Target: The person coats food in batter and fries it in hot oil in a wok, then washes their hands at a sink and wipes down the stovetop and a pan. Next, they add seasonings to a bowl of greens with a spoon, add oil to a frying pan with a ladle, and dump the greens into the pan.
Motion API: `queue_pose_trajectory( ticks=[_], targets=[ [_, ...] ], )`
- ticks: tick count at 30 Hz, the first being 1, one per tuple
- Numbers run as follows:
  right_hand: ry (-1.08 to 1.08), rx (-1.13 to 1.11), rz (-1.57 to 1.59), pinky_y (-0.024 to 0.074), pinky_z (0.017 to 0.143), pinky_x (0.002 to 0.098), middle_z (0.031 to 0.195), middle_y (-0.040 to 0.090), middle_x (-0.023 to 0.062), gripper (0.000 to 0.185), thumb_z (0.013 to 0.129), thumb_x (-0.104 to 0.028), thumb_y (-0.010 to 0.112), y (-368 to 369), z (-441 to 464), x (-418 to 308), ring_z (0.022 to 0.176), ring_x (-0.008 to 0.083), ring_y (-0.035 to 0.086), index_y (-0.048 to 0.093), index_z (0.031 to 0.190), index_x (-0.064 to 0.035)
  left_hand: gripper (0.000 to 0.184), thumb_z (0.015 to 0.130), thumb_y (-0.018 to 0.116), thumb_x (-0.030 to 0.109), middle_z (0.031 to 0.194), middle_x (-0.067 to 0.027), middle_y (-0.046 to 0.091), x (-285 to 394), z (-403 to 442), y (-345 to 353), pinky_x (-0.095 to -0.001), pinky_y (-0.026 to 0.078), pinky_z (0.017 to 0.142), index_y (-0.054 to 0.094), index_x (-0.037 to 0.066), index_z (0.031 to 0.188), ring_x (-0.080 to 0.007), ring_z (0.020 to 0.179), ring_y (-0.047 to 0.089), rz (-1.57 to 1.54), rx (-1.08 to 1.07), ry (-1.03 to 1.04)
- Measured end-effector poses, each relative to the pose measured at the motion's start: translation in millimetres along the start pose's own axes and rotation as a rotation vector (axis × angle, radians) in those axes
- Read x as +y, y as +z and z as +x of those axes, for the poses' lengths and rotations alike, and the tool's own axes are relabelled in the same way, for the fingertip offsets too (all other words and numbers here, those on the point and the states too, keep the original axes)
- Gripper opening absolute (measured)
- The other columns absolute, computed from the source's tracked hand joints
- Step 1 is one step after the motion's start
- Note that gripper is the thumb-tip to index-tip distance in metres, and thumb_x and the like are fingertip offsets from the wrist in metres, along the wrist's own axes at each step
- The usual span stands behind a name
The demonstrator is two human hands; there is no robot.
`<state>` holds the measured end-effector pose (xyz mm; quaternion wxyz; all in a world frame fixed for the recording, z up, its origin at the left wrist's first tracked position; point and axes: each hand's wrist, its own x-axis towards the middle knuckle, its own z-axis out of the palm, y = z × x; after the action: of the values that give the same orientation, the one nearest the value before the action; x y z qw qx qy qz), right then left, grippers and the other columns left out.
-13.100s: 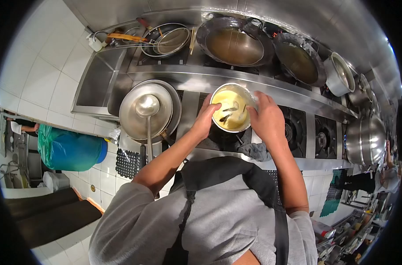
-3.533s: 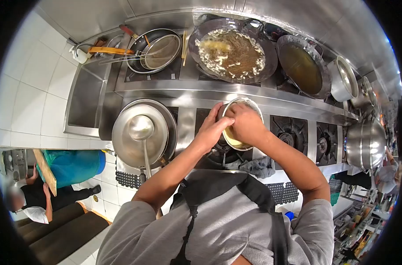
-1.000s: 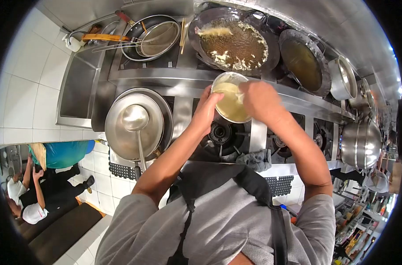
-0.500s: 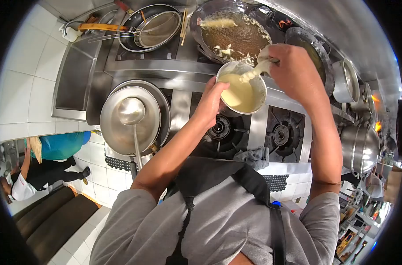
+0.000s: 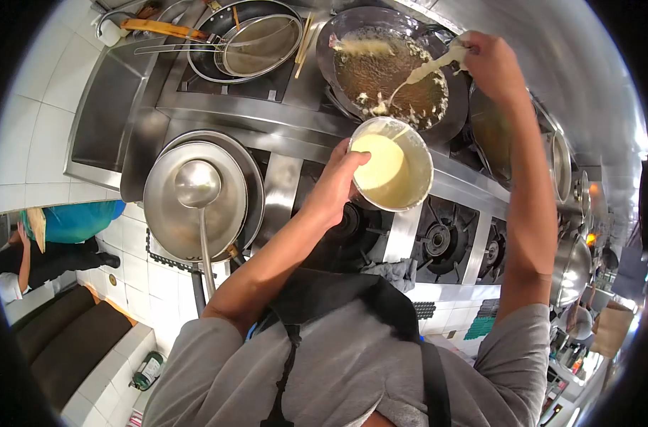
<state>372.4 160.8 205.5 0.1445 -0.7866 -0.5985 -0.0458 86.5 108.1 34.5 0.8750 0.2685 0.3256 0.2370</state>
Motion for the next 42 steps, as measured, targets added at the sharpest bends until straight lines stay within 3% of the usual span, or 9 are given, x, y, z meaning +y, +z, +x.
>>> queue_pose_trajectory(
  ticks=[2,9,13,16,17,26,35,38,42],
  targets=[
    [-0.004,0.009,-0.061,0.0547,0.082,0.0498,0.092,0.071,0.0256,0.025,0.084,-0.015,0.062,36.9,8.7,4.5,0.09,0.0446,0.069,0.074,0.104,-0.0061,0.06,0.093,0.059,0.031,0.133,-0.008,0.056,-0.7,2.3,-3.8,-0.0401,0.05,0.098,0.04,0.009,0.146,-0.0201,0.123,0.057,0.003,-0.04,0.027],
    [0.111,-0.108,-0.132,0.0539,0.088,0.0506,0.098,0.071,0.0264,0.028,0.082,-0.018,0.062,158.5,26.9,-6.7,0.097,0.0436,0.068,0.072,0.103,-0.0041,0.085,0.088,0.067,0.028,0.124,-0.0098,0.058,-11.7,8.8,-12.4,-0.0255,0.047,0.087,0.025,-0.005,0.154,-0.0152,0.106,0.057,0.014,-0.038,0.113],
    [0.193,-0.184,-0.065,0.0539,0.09,0.0493,0.103,0.071,0.0265,0.029,0.081,-0.02,0.062,188.2,30.8,-27.5,0.1,0.043,0.068,0.074,0.103,-0.0049,0.085,0.088,0.068,0.028,0.128,-0.0142,0.059,-16.6,6.7,-21.3,-0.0287,0.046,0.095,0.026,-0.007,0.153,-0.0187,0.111,0.058,0.103,0.001,0.146],
    [0.189,-0.201,-0.063,0.0538,0.091,0.0492,0.103,0.071,0.0267,0.029,0.081,-0.02,0.062,195.2,28.9,-47.0,0.1,0.0434,0.068,0.074,0.102,-0.005,0.085,0.088,0.068,0.03,0.131,-0.0179,0.059,-17.0,5.1,-25.6,-0.031,0.045,0.1,0.028,-0.007,0.152,-0.0208,0.117,0.057,0.14,0.017,0.167],
    [0.193,-0.198,-0.06,0.0537,0.091,0.0493,0.103,0.071,0.0267,0.029,0.08,-0.02,0.062,196.2,28.1,-54.3,0.1,0.0436,0.068,0.074,0.102,-0.005,0.085,0.09,0.063,0.023,0.148,-0.0203,0.044,-15.4,1.5,-27.4,-0.034,0.033,0.114,0.018,-0.007,0.156,-0.0259,0.135,0.046,0.127,-0.041,0.078],
    [0.203,-0.236,0.025,0.0543,0.09,0.0488,0.1,0.071,0.0259,0.027,0.079,-0.022,0.062,205.0,35.3,-96.3,0.099,0.0437,0.069,0.075,0.097,-0.0057,0.088,0.089,0.063,0.023,0.152,-0.0238,0.039,-16.9,-4.3,-39.7,-0.0344,0.031,0.116,0.016,-0.008,0.156,-0.0278,0.139,0.042,0.194,-0.037,0.031],
    [0.163,-0.312,0.145,0.0538,0.091,0.0469,0.103,0.071,0.0271,0.03,0.082,-0.024,0.059,225.4,41.8,-97.1,0.101,0.0431,0.068,0.076,0.095,-0.0023,0.089,0.088,0.064,0.025,0.15,-0.0235,0.041,-12.9,-7.0,-41.5,-0.0342,0.031,0.115,0.017,-0.007,0.157,-0.0277,0.138,0.043,0.152,-0.025,0.038],
    [0.151,-0.353,0.161,0.0548,0.09,0.0453,0.103,0.07,0.027,0.03,0.084,-0.024,0.059,224.0,42.8,-96.2,0.099,0.0431,0.068,0.076,0.094,-0.0023,0.089,0.084,0.071,0.033,0.129,-0.0228,0.063,-26.0,-2.6,-43.1,-0.0327,0.044,0.104,0.031,-0.009,0.151,-0.0274,0.12,0.061,0.183,0.076,0.126],
    [0.046,-0.351,0.23,0.0556,0.08,0.0431,0.091,0.072,0.0248,0.029,0.085,-0.025,0.061,197.4,38.0,-106.5,0.089,0.0394,0.071,0.077,0.093,-0.003,0.089,0.084,0.071,0.032,0.128,-0.0215,0.063,-29.0,-0.9,-43.1,-0.032,0.043,0.104,0.03,-0.009,0.151,-0.0254,0.119,0.06,0.153,0.061,0.106]
  ],
)
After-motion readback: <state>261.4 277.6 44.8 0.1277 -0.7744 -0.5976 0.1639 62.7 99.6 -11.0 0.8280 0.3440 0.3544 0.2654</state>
